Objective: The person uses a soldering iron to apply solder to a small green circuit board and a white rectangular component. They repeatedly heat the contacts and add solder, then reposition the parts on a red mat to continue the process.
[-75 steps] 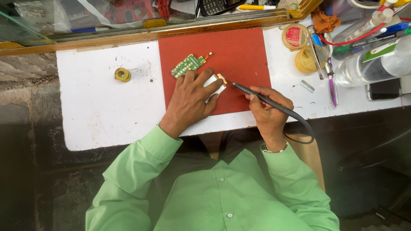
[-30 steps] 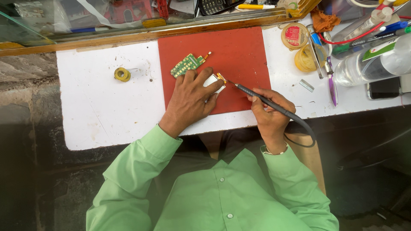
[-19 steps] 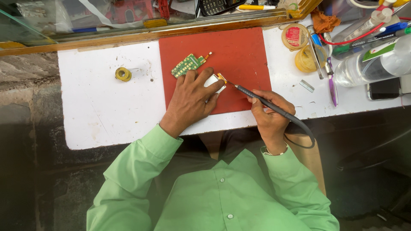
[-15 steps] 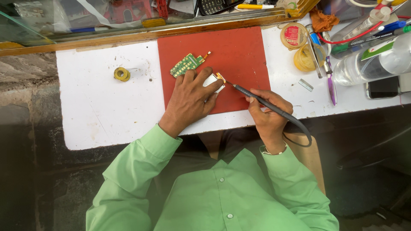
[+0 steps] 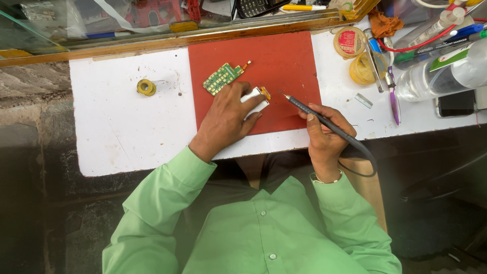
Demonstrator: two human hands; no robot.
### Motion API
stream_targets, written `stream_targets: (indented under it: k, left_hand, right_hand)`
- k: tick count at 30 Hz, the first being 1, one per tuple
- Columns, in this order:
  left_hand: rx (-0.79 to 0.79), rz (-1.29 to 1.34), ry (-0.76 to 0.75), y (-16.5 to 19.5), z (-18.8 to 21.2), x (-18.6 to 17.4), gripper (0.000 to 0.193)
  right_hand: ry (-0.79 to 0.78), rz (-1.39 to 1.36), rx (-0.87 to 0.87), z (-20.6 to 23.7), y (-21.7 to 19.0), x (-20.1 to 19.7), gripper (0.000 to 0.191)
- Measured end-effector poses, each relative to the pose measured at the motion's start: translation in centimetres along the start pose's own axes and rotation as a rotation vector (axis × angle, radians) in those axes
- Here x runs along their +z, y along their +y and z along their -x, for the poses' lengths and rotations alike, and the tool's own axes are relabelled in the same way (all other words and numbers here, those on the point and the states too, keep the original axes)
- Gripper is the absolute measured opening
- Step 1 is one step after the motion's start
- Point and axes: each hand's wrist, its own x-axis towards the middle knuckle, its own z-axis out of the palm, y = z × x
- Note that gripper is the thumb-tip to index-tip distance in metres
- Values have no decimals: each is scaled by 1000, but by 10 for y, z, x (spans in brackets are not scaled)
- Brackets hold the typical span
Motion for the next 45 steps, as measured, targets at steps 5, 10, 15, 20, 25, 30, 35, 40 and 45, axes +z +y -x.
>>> stream_targets:
  k: [5,10,15,20,25,30,35,40,45]
  left_hand:
    - [-104,232,105,-1,-6,3,62]
    - [-609,929,149,0,-15,20,37]
    - [-708,1336,271,1,-20,29,22]
    - [-774,1351,363,7,-23,31,13]
    - [-783,1275,379,9,-22,35,11]
    - [-810,1262,375,6,-22,39,11]
    - [-835,1241,367,4,-24,39,12]
    - [-824,1263,373,3,-24,40,11]
    - [-829,1276,351,4,-25,39,15]
  right_hand:
    - [28,-106,-11,-2,-3,3,17]
    - [84,-219,-2,-3,-5,5,15]
    - [110,-264,3,-6,0,5,14]
    - [104,-254,-8,-6,2,5,16]
    - [90,-224,-14,-6,0,6,16]
    - [67,-236,-3,-7,-2,7,16]
    - [63,-218,-9,-7,-2,7,17]
    - [64,-188,-7,-6,1,7,17]
    - [67,-140,-17,-7,-2,8,18]
